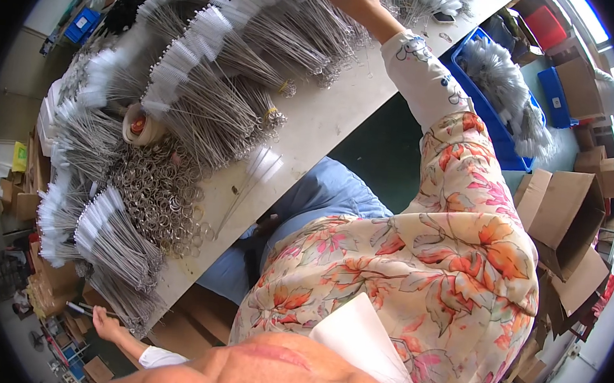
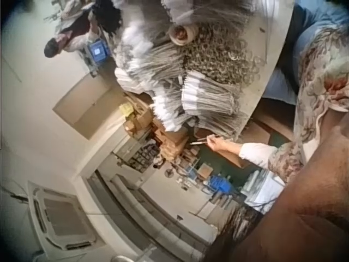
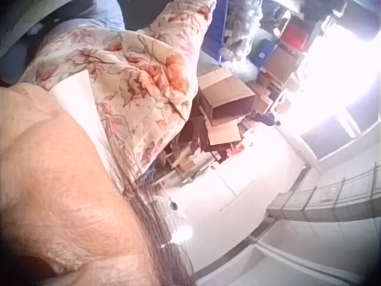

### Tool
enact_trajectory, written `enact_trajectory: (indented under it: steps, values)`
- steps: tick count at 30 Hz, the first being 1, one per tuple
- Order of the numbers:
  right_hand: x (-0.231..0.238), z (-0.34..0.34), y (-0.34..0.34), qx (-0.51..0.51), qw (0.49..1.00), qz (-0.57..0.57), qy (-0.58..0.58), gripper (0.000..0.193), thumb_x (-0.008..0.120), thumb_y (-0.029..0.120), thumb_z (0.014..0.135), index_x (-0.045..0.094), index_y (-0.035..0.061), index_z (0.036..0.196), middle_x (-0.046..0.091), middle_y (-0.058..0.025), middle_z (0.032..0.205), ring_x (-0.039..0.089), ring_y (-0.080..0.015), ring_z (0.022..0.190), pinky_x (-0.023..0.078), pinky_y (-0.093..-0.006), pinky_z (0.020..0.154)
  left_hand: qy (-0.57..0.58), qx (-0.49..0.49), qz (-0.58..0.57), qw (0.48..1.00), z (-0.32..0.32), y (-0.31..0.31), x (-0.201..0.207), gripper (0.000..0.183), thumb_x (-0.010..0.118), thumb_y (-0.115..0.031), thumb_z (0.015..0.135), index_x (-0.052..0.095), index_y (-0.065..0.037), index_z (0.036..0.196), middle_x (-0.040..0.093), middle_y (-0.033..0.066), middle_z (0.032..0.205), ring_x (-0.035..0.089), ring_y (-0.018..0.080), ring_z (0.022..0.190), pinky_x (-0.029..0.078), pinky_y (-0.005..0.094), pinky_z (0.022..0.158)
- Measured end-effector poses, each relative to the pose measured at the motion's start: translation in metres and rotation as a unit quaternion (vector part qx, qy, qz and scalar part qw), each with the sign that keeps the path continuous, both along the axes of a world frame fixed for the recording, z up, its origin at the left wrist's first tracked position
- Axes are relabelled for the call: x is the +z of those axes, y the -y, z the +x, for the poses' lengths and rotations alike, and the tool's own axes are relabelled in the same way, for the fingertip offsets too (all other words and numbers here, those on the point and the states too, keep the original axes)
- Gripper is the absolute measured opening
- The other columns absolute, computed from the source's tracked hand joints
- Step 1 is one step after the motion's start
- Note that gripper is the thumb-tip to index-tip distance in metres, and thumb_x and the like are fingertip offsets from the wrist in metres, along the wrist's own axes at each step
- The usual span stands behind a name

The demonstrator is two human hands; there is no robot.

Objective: Assembling small white brushes onto metal rings at a factory workstation.

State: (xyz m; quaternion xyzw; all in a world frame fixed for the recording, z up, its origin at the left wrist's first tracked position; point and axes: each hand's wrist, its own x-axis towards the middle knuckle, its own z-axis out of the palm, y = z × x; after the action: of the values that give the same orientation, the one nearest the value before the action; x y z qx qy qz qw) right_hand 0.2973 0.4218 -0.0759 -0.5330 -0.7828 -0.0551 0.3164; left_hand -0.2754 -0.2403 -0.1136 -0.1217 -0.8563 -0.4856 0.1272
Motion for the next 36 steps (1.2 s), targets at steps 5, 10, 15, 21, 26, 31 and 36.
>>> enact_trajectory:
  steps: [5,10,15,21,26,31,36]
  values:
    - [0.040,0.022,-0.040,0.116,0.929,0.124,-0.328,0.020,0.061,0.023,0.079,0.064,0.0031,0.080,0.056,-0.0046,0.061,0.051,-0.0144,0.053,0.042,-0.0306,0.050,0.011,0.059,0.043,0.997,0.074,-0.046,0.060,0.027,0.055,-0.016,0.089,0.060,-0.006,0.114,0.059,0.0049,0.093,0.037,0.0023,0.052,0.024,0.0180,0.040]
    - [0.044,0.100,-0.108,0.106,0.842,-0.068,-0.524,0.020,0.049,0.022,0.085,0.061,0.0063,0.083,0.051,-0.0011,0.061,0.046,-0.0115,0.048,0.040,-0.0286,0.044,-0.014,0.045,0.146,0.988,0.117,-0.065,0.075,0.026,0.052,-0.017,0.092,0.060,-0.008,0.115,0.049,0.0000,0.081,0.033,0.0019,0.052,0.025,0.0178,0.041]
    - [0.025,0.091,-0.047,-0.172,0.980,-0.040,-0.091,0.021,0.059,0.026,0.082,0.066,0.0074,0.091,0.063,-0.0046,0.074,0.056,-0.0164,0.061,0.045,-0.0318,0.054,0.034,0.055,0.111,0.992,0.149,-0.078,0.064,0.027,0.053,-0.025,0.093,0.062,-0.008,0.111,0.043,-0.0052,0.074,0.028,0.0000,0.051,0.019,0.0152,0.042]
    - [0.012,0.126,-0.074,-0.092,0.965,-0.188,-0.156,0.025,0.057,0.032,0.085,0.062,0.0102,0.096,0.060,-0.0031,0.073,0.056,-0.0147,0.068,0.044,-0.0294,0.060,0.064,0.003,0.115,0.991,0.164,-0.084,0.058,0.031,0.053,-0.029,0.092,0.063,-0.005,0.109,0.041,-0.0058,0.073,0.027,0.0004,0.053,0.020,0.0157,0.044]
    - [0.029,0.109,-0.085,0.189,0.903,-0.127,-0.365,0.022,0.053,0.030,0.088,0.060,0.0104,0.092,0.055,-0.0006,0.071,0.052,-0.0124,0.064,0.043,-0.0267,0.058,0.075,-0.038,0.181,0.980,0.179,-0.088,0.063,0.034,0.051,-0.028,0.093,0.060,0.001,0.108,0.043,-0.0029,0.073,0.030,0.0034,0.054,0.023,0.0172,0.046]
    - [0.096,0.013,0.004,0.319,0.864,-0.082,-0.382,0.023,0.045,0.026,0.093,0.052,0.0091,0.079,0.043,0.0025,0.070,0.043,-0.0079,0.060,0.040,-0.0213,0.055,0.089,-0.187,0.219,0.954,0.230,-0.143,0.066,0.028,0.048,-0.013,0.091,0.057,0.006,0.108,0.039,-0.0010,0.071,0.029,0.0059,0.053,0.023,0.0172,0.045]
    - [0.063,-0.101,0.152,0.570,0.557,-0.364,-0.483,0.020,0.045,0.018,0.093,0.055,0.0013,0.098,0.056,-0.0083,0.095,0.056,-0.0171,0.086,0.048,-0.0352,0.076,0.046,-0.414,0.197,0.888,0.315,-0.263,0.062,0.029,0.045,-0.005,0.092,0.053,0.005,0.118,0.054,0.0016,0.072,0.043,0.0050,0.050,0.037,0.0181,0.044]
